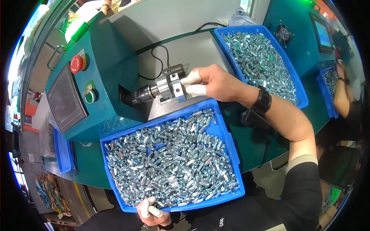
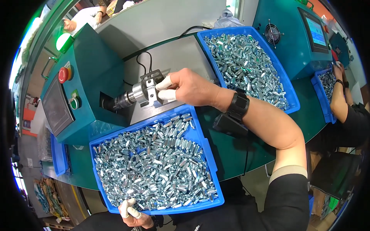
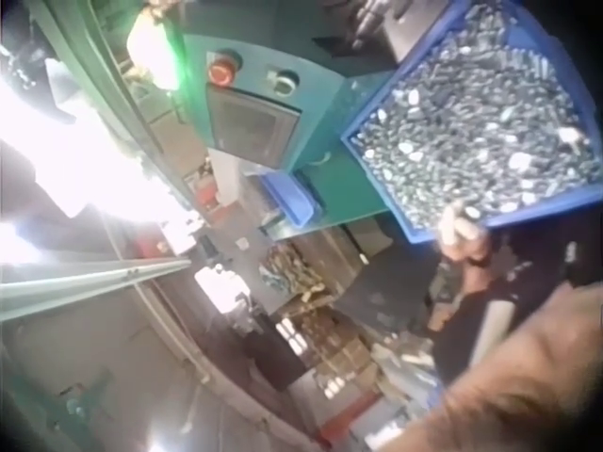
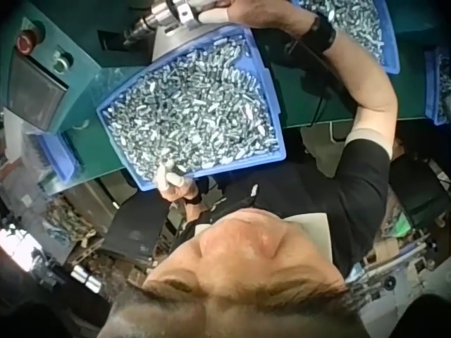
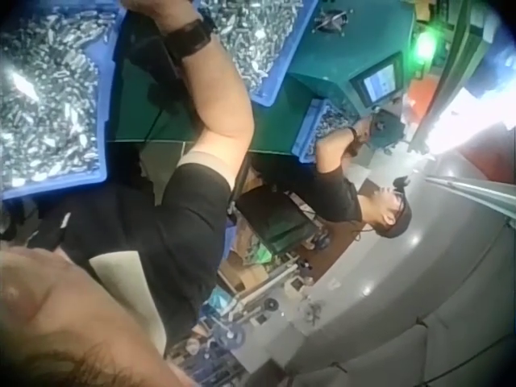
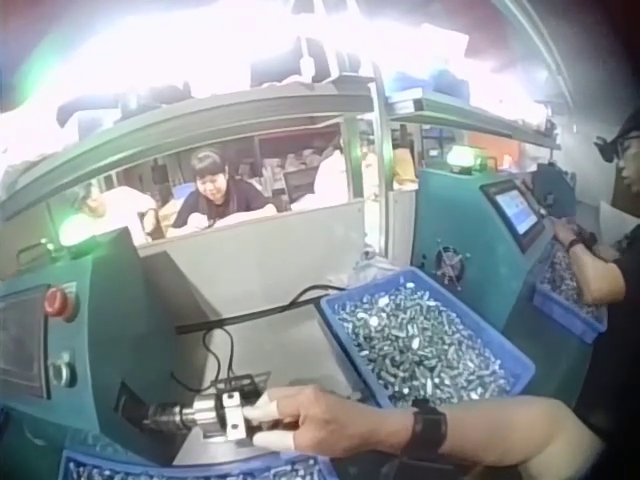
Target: The person picks up a metal part from a blue bin, places it into a machine fixture, and then removes it and places it into a separate blue bin, repeating this process.
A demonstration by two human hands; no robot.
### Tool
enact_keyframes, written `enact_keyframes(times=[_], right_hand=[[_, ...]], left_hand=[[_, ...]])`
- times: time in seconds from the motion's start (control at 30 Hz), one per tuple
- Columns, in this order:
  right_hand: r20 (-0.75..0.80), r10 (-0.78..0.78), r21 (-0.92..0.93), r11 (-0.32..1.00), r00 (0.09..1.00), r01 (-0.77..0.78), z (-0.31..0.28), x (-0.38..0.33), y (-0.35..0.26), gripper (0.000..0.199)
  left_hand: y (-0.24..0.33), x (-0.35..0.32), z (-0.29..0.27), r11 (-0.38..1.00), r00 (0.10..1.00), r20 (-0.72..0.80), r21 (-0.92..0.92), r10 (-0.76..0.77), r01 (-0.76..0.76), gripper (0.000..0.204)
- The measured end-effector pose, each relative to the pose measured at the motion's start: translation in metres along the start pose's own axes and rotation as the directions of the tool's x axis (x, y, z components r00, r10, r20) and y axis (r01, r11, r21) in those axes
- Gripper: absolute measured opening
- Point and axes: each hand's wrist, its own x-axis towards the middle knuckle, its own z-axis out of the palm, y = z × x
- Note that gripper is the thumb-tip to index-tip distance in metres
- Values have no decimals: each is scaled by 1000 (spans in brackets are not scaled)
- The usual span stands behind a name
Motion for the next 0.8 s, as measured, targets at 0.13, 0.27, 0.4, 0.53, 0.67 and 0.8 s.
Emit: enact_keyframes(times=[0.13,0.27,0.4,0.53,0.67,0.8], right_hand=[[-44,213,95,973,976,-208,-6,5,-11,27],[-220,394,56,918,892,-392,-15,0,-21,29],[-382,291,73,956,877,-285,-5,1,-20,40],[-374,-24,-576,790,927,-212,11,13,-31,43],[-322,-93,-821,523,942,-229,18,26,-43,40],[-269,-61,-882,417,961,-220,27,26,-76,30]], left_hand=[[-2,-1,-2,999,999,-10,-4,34,-34,25],[-1,-2,-3,998,998,-33,-36,50,-52,24],[0,0,0,992,997,-26,-107,70,-73,24],[-1,0,-3,990,994,-23,-91,107,-109,24],[-1,1,1,988,993,-45,-100,111,-115,23],[-2,0,3,991,993,-63,-85,101,-106,23]])
